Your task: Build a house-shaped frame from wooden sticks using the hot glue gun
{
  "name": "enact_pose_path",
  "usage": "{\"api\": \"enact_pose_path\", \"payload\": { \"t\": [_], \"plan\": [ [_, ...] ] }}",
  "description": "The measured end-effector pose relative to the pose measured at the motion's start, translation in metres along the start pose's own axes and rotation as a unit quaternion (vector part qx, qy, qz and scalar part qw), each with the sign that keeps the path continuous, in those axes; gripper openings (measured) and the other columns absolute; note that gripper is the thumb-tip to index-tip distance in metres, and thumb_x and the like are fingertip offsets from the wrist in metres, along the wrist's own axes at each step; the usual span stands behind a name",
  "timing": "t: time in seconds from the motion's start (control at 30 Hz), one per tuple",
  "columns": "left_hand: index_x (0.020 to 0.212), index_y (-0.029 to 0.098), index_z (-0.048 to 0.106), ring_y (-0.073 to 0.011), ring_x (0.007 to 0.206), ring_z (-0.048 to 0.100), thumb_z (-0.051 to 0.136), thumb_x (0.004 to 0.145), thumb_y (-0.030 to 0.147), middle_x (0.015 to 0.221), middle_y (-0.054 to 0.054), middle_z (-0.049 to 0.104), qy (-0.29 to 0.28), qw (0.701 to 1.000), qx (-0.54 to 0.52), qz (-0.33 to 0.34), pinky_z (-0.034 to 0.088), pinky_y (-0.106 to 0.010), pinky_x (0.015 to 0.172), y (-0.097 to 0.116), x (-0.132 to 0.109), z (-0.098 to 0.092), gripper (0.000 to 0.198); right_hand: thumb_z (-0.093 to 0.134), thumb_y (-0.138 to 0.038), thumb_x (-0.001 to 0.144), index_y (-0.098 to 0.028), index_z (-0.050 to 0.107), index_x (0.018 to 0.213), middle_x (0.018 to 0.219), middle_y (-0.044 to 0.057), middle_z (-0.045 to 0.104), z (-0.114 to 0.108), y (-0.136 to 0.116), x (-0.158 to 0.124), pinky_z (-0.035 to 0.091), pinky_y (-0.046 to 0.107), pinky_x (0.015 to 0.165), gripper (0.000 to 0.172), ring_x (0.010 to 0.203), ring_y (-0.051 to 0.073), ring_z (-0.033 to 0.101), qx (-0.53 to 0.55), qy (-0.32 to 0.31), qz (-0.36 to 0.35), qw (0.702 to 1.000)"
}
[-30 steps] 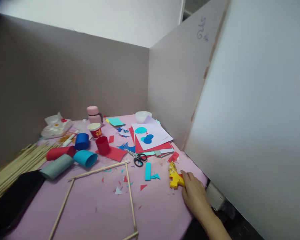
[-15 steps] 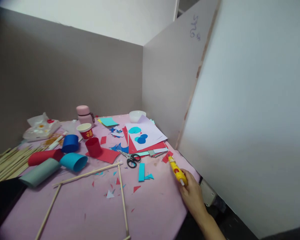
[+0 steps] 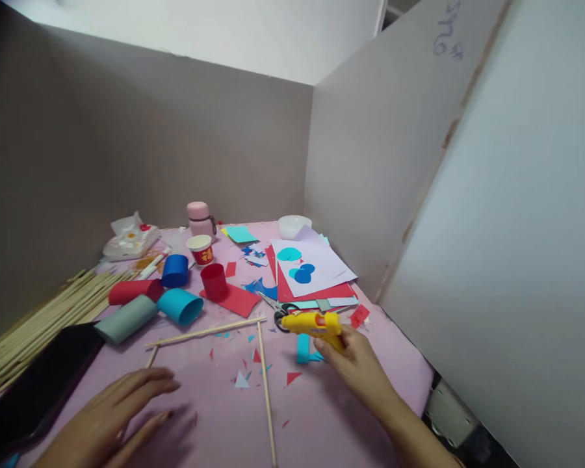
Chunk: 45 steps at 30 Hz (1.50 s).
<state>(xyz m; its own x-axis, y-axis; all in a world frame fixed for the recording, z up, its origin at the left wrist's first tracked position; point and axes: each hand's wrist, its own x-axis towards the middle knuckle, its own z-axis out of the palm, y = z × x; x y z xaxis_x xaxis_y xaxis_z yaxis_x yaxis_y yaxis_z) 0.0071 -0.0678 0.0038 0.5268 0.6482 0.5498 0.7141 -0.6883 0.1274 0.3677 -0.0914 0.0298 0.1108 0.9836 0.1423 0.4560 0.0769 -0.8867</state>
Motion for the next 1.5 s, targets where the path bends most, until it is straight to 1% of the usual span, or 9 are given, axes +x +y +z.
{"api": "enact_pose_path", "payload": {
  "t": [0.13, 0.27, 0.37, 0.5, 0.7, 0.9, 1.17, 1.33, 1.5],
  "plan": [
    [0.101, 0.028, 0.062, -0.0209, 0.093, 0.064, 0.050, 0.087, 0.037, 0.102, -0.003, 0.067, -0.070, 0.998, -0.008, 0.008, 0.052, -0.033, 0.079, 0.010, 0.061, 0.006, 0.021, 0.056, -0.046, 0.082, -0.015, 0.062, 0.093, 0.072, 0.001, 0.060, 0.017, -0.011, 0.024, 0.043, 0.027, 0.059, 0.033, 0.067, 0.018, 0.057, 0.028, -0.048, 0.041, 0.998],
    [0.100, 0.023, 0.062, -0.0218, 0.092, 0.062, 0.043, 0.089, 0.029, 0.100, -0.006, 0.065, -0.133, 0.990, -0.034, -0.031, 0.050, -0.036, 0.079, 0.008, 0.088, 0.019, 0.022, 0.060, -0.048, 0.079, -0.016, 0.063, 0.093, 0.079, 0.002, 0.063, 0.023, -0.009, 0.037, 0.044, 0.025, 0.056, 0.035, 0.067, 0.016, 0.059, 0.093, -0.084, 0.098, 0.987],
    [0.100, 0.023, 0.061, -0.0216, 0.091, 0.060, 0.042, 0.090, 0.026, 0.099, -0.005, 0.064, -0.157, 0.984, -0.058, -0.053, 0.049, -0.037, 0.080, 0.003, 0.096, 0.030, 0.022, 0.064, -0.049, 0.077, -0.016, 0.061, 0.096, 0.089, 0.004, 0.066, 0.024, -0.005, 0.042, 0.045, 0.025, 0.057, 0.038, 0.063, 0.014, 0.060, 0.168, -0.104, 0.127, 0.972],
    [0.102, 0.025, 0.060, -0.0213, 0.092, 0.060, 0.044, 0.090, 0.028, 0.100, -0.003, 0.064, -0.154, 0.982, -0.084, -0.064, 0.049, -0.037, 0.082, -0.005, 0.095, 0.044, 0.021, 0.066, -0.053, 0.074, -0.014, 0.061, 0.086, 0.079, 0.003, 0.067, 0.026, 0.000, 0.047, 0.039, 0.021, 0.048, 0.041, 0.052, 0.010, 0.059, 0.220, -0.111, 0.157, 0.956],
    [0.106, 0.026, 0.059, -0.0218, 0.097, 0.059, 0.046, 0.089, 0.029, 0.106, -0.004, 0.062, -0.140, 0.984, -0.091, -0.064, 0.048, -0.037, 0.084, -0.019, 0.089, 0.056, 0.021, 0.082, -0.035, 0.060, -0.013, 0.066, 0.073, 0.066, 0.000, 0.065, 0.028, -0.008, 0.045, 0.043, 0.016, 0.050, 0.030, 0.053, 0.008, 0.058, 0.368, -0.144, 0.235, 0.888],
    [0.103, 0.025, 0.060, -0.0211, 0.095, 0.059, 0.045, 0.089, 0.025, 0.104, -0.004, 0.062, -0.151, 0.981, -0.103, -0.066, 0.048, -0.038, 0.084, -0.022, 0.093, 0.059, 0.021, 0.082, -0.035, 0.061, -0.014, 0.069, 0.084, 0.071, 0.002, 0.069, 0.030, -0.017, 0.037, 0.047, 0.015, 0.049, 0.034, 0.055, 0.009, 0.063, 0.422, -0.182, 0.267, 0.847],
    [0.103, 0.023, 0.061, -0.0225, 0.094, 0.059, 0.046, 0.088, 0.024, 0.102, -0.005, 0.063, -0.167, 0.978, -0.098, -0.079, 0.047, -0.040, 0.083, -0.019, 0.099, 0.067, 0.021, 0.081, -0.038, 0.064, -0.015, 0.068, 0.087, 0.081, 0.002, 0.065, 0.041, -0.004, 0.041, 0.046, 0.017, 0.053, 0.035, 0.061, 0.008, 0.057, 0.376, -0.133, 0.238, 0.885],
    [0.100, 0.023, 0.061, -0.0217, 0.091, 0.057, 0.043, 0.090, 0.023, 0.100, -0.005, 0.061, -0.181, 0.974, -0.108, -0.085, 0.046, -0.038, 0.080, -0.019, 0.099, 0.072, 0.020, 0.070, -0.053, 0.072, -0.015, 0.064, 0.082, 0.082, 0.006, 0.067, 0.046, 0.003, 0.045, 0.045, 0.021, 0.054, 0.040, 0.062, 0.012, 0.060, 0.301, -0.158, 0.218, 0.915],
    [0.100, 0.024, 0.061, -0.0201, 0.086, 0.057, 0.040, 0.093, 0.024, 0.095, -0.004, 0.058, -0.178, 0.973, -0.115, -0.089, 0.046, -0.035, 0.075, -0.019, 0.097, 0.077, 0.022, 0.065, -0.054, 0.076, -0.014, 0.065, 0.076, 0.071, 0.003, 0.064, 0.044, 0.002, 0.055, 0.044, 0.022, 0.057, 0.040, 0.059, 0.011, 0.057, 0.233, -0.178, 0.198, 0.935]
  ]
}}
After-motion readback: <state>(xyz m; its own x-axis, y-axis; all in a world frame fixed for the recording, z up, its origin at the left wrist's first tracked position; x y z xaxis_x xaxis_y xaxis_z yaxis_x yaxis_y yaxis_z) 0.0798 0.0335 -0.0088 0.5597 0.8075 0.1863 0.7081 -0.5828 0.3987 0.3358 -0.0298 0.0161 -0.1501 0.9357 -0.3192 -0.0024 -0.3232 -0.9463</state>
